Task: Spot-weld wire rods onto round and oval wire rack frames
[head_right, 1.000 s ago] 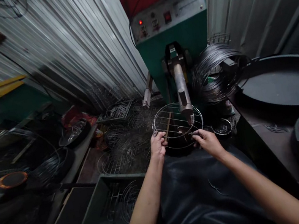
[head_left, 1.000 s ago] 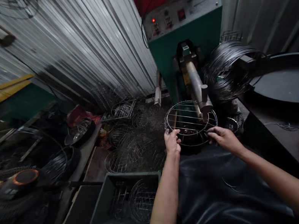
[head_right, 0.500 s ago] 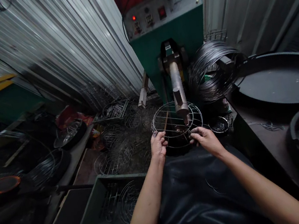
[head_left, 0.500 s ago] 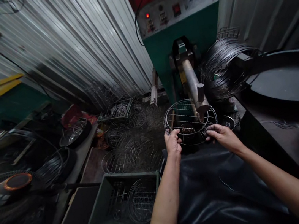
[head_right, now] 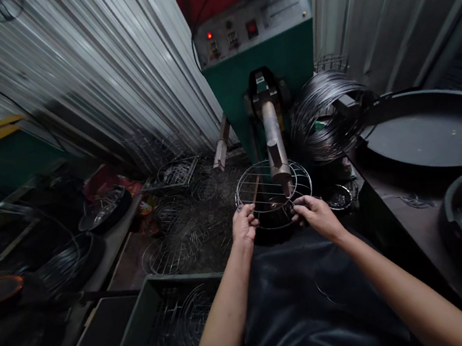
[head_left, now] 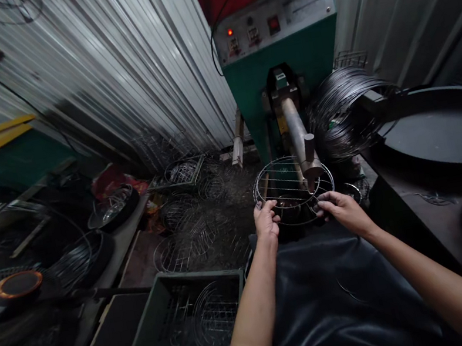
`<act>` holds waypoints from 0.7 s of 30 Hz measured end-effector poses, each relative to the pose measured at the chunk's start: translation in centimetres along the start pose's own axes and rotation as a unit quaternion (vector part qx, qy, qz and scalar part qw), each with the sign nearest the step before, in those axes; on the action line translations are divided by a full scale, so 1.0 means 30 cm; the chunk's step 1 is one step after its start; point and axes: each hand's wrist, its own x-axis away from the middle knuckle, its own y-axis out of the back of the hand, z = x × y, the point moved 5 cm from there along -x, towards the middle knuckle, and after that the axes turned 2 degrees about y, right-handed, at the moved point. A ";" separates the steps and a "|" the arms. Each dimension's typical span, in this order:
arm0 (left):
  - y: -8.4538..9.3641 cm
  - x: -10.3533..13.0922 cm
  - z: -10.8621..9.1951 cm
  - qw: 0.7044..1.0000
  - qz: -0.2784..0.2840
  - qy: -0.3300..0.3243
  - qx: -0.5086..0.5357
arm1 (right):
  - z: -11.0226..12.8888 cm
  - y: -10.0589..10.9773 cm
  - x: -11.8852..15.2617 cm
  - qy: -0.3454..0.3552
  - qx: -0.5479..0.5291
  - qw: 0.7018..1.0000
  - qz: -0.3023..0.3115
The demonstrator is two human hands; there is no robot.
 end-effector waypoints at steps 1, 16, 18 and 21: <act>-0.003 -0.006 0.001 1.000 -0.004 0.002 0.000 | -0.002 0.002 -0.007 -0.001 0.003 1.000 -0.001; 0.036 -0.021 -0.017 0.996 -0.027 0.035 -0.078 | 0.036 0.043 0.040 0.065 0.107 0.990 -0.068; 0.061 -0.049 -0.047 0.990 -0.003 0.076 -0.115 | -0.006 0.065 0.124 0.109 0.238 0.962 -0.073; 0.082 -0.121 -0.115 0.980 0.012 0.091 -0.178 | -0.197 0.000 0.270 0.025 0.450 0.881 0.142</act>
